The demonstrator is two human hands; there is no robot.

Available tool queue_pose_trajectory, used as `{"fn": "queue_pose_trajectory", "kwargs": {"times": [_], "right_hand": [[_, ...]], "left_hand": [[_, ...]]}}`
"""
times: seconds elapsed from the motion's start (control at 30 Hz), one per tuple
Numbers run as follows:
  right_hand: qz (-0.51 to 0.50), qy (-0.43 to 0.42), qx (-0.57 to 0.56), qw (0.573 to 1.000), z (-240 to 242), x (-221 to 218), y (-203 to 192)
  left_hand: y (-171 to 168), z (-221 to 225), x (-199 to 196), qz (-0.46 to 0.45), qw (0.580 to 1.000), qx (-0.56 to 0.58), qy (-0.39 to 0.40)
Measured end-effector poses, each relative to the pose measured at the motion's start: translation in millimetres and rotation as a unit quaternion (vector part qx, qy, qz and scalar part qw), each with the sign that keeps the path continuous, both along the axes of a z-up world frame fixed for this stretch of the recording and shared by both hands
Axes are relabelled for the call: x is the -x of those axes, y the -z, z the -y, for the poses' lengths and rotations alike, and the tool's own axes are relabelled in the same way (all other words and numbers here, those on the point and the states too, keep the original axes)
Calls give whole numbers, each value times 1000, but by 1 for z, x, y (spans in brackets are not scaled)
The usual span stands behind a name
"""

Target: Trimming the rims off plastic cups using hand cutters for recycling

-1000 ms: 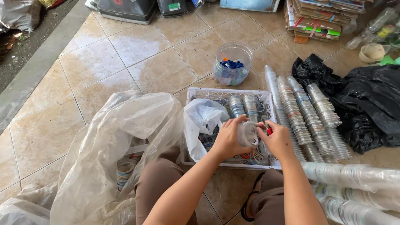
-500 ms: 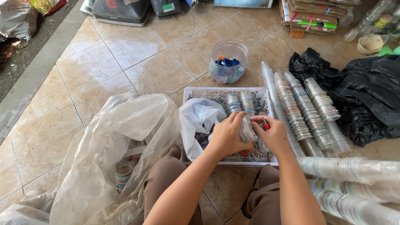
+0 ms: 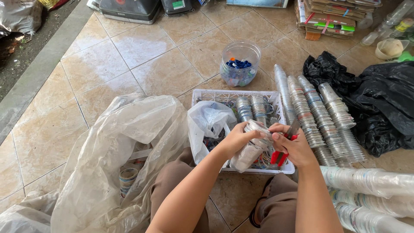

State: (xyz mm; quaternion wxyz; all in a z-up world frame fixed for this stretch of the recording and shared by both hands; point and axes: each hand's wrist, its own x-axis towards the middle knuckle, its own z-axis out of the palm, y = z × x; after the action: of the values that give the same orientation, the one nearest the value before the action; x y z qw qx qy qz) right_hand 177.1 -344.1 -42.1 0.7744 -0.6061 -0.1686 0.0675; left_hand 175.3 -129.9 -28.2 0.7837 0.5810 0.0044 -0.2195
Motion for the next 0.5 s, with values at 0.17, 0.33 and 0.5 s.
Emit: {"fn": "queue_pose_trajectory", "kwargs": {"times": [0.17,0.33,0.5], "right_hand": [[-23,24,114,993,12,-4,3],[-38,-8,124,992,18,2,-5],[-33,-52,52,997,37,5,18]], "left_hand": [[10,-9,-9,-44,998,-12,46],[13,-17,-7,-90,992,-3,90],[15,-18,-3,-102,984,71,129]]}}
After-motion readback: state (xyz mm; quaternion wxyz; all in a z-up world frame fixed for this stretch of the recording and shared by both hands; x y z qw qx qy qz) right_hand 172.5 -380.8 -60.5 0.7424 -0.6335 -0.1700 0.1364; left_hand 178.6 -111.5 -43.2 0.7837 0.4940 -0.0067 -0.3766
